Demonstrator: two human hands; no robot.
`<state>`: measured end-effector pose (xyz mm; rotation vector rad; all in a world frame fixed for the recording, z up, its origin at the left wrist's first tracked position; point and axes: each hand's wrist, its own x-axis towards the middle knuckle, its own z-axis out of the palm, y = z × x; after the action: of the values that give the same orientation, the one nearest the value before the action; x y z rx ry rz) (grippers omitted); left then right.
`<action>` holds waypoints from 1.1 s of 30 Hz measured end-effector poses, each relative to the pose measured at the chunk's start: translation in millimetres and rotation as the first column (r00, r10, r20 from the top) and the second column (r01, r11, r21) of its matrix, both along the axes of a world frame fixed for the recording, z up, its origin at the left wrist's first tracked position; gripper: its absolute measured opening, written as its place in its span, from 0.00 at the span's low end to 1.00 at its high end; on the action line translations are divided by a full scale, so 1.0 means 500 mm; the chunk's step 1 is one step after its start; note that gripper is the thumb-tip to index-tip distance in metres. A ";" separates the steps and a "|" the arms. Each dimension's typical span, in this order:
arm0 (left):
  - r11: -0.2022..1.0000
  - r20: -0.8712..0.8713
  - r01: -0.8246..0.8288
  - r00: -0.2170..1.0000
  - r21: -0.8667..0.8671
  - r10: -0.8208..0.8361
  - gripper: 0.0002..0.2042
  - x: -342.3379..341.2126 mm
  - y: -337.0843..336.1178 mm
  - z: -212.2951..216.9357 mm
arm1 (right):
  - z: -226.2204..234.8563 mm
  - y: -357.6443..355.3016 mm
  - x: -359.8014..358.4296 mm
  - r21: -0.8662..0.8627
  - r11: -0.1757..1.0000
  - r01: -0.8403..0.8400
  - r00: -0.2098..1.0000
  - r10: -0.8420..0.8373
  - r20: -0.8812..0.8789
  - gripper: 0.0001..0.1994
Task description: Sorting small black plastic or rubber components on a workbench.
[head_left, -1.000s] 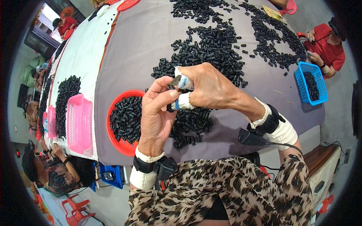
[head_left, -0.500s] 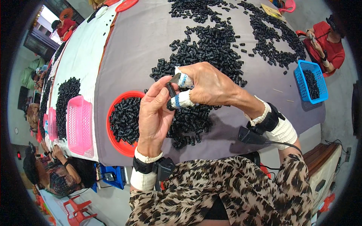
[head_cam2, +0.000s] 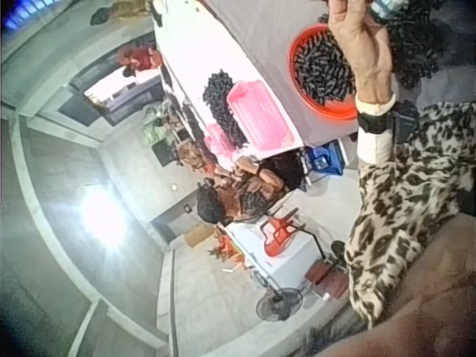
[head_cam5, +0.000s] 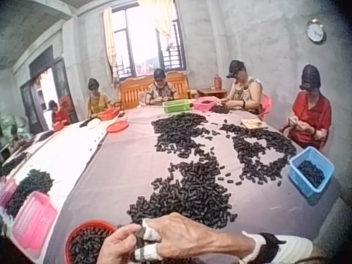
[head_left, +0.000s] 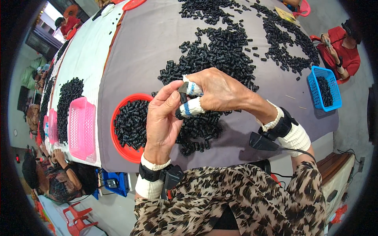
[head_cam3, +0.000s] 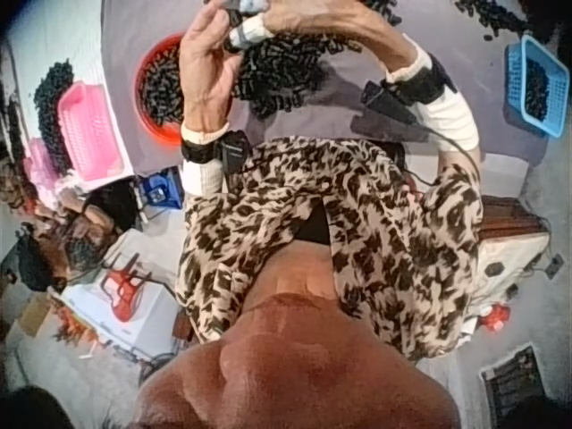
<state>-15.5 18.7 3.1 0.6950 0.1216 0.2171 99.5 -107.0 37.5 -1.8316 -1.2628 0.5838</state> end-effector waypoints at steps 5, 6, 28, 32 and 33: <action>1.000 -0.003 -0.010 1.000 0.002 0.010 0.12 0.000 0.000 0.003 | -0.001 0.002 0.003 0.028 0.999 -0.034 0.999 0.034 0.026 0.16; 1.000 -0.004 -0.015 1.000 -0.002 0.015 0.12 0.001 -0.002 0.004 | 0.000 0.002 0.003 0.027 0.999 -0.033 0.999 0.033 0.026 0.16; 0.993 -0.030 -0.030 0.999 -0.114 0.026 0.12 -0.007 -0.004 0.002 | 0.005 0.004 -0.009 0.092 0.996 0.006 0.999 -0.010 0.043 0.16; 0.994 -0.021 -0.022 1.000 -0.104 0.020 0.11 -0.009 -0.007 0.007 | 0.004 0.007 -0.011 0.079 0.997 0.002 0.999 -0.005 0.035 0.18; 0.995 -0.029 -0.028 0.999 -0.099 0.025 0.11 -0.009 -0.008 0.008 | 0.005 0.006 -0.010 0.078 0.997 0.003 0.999 -0.006 0.036 0.18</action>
<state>-20.0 14.8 7.1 0.5972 0.1669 0.2254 94.5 -104.1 40.0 -1.7874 -1.2870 0.4947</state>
